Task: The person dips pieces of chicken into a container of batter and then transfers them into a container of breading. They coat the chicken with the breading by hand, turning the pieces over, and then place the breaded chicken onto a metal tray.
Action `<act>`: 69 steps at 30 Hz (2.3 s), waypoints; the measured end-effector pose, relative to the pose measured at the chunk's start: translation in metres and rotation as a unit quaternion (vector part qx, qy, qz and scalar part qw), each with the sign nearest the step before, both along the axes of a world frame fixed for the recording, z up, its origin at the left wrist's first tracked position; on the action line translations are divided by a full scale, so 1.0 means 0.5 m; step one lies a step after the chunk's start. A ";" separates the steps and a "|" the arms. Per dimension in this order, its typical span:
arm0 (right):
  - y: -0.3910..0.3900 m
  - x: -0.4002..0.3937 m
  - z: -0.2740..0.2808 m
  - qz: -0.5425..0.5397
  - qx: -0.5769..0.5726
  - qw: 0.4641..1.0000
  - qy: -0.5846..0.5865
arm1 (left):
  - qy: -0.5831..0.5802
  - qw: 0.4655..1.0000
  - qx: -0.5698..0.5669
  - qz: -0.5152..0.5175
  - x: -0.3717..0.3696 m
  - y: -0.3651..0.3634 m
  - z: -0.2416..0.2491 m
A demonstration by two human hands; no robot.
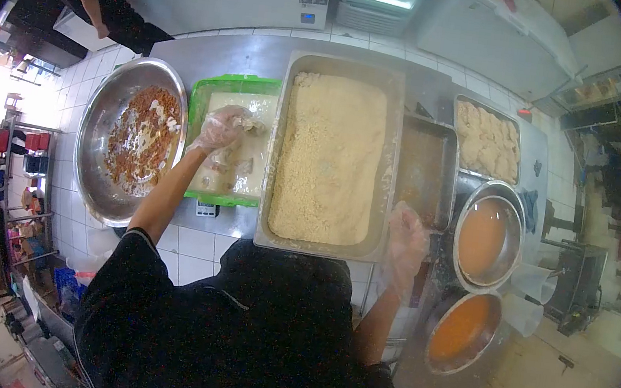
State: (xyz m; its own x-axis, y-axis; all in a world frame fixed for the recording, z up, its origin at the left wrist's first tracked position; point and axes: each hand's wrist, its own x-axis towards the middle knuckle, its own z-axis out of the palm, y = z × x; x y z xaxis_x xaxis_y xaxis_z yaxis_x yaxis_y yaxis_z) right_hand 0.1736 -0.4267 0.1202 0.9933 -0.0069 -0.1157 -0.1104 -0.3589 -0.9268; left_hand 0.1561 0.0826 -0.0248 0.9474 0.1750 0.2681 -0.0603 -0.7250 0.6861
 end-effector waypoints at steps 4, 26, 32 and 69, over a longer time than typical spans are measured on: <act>0.014 0.007 0.026 -0.007 0.015 0.999 0.028 | 0.070 0.984 -0.154 0.049 -0.026 -0.015 0.008; 0.026 0.047 -0.071 0.078 -0.048 0.995 0.027 | 0.176 0.980 0.030 0.083 -0.289 -0.084 0.108; 0.036 0.052 -0.072 0.100 -0.047 0.994 0.007 | 0.250 0.963 0.074 0.067 -0.310 -0.089 0.118; 0.042 0.134 -0.175 0.244 -0.061 0.968 -0.010 | 0.197 0.956 0.214 0.045 -0.216 -0.113 0.216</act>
State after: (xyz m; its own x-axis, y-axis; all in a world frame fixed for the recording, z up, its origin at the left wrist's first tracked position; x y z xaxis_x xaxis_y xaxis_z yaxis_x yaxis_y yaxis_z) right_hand 0.2405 -0.4056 0.0326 0.8838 0.4511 -0.1244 0.1177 -0.4715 -0.8740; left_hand 0.0479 0.0262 0.0834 0.9760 0.2139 -0.0417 0.2168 -0.9347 0.2816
